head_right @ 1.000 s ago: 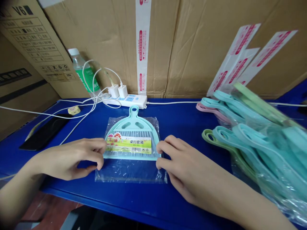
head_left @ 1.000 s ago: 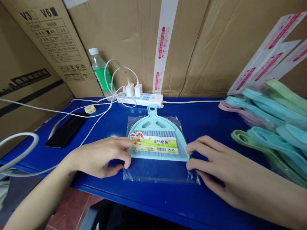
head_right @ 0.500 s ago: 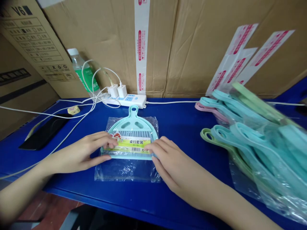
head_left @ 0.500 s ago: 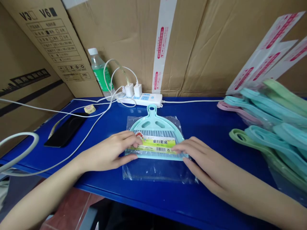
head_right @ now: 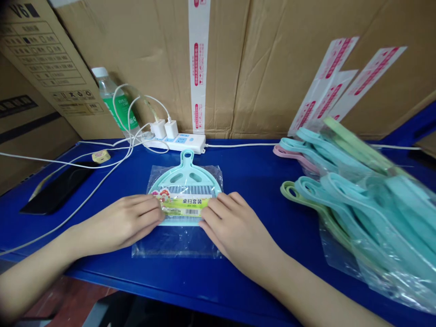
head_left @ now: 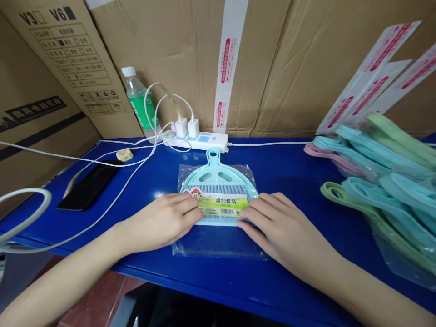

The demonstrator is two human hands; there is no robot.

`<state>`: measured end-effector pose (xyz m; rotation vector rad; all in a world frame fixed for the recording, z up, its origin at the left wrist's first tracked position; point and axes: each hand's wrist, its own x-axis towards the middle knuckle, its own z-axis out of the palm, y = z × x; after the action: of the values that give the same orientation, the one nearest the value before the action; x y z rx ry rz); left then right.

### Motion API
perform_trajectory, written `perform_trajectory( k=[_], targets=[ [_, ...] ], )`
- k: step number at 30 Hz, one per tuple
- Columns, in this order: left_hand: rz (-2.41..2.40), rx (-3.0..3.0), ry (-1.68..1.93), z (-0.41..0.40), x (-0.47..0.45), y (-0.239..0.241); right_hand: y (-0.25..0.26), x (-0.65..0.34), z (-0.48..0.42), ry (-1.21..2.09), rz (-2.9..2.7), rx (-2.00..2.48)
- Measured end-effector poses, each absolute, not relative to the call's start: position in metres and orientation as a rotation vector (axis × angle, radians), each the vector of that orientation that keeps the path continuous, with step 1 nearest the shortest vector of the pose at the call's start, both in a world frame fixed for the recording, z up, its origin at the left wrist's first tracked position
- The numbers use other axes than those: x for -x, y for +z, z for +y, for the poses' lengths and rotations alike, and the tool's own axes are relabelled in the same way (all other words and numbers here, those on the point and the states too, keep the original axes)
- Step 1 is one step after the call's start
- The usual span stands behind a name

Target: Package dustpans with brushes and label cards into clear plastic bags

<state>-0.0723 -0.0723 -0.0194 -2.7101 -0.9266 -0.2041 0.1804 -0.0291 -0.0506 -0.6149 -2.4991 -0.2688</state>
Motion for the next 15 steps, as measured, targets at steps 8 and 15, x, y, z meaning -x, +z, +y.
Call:
perform_trajectory(
  k=[8,15],
  targets=[
    [-0.839,2.581,-0.260,-0.070,0.062,-0.023,-0.050,-0.167,-0.033,-0.508,-2.457,0.546],
    [-0.751,2.578,-0.290,-0.069,0.063,-0.024,-0.044,-0.165,-0.042,-0.696,-2.363,0.499]
  ],
)
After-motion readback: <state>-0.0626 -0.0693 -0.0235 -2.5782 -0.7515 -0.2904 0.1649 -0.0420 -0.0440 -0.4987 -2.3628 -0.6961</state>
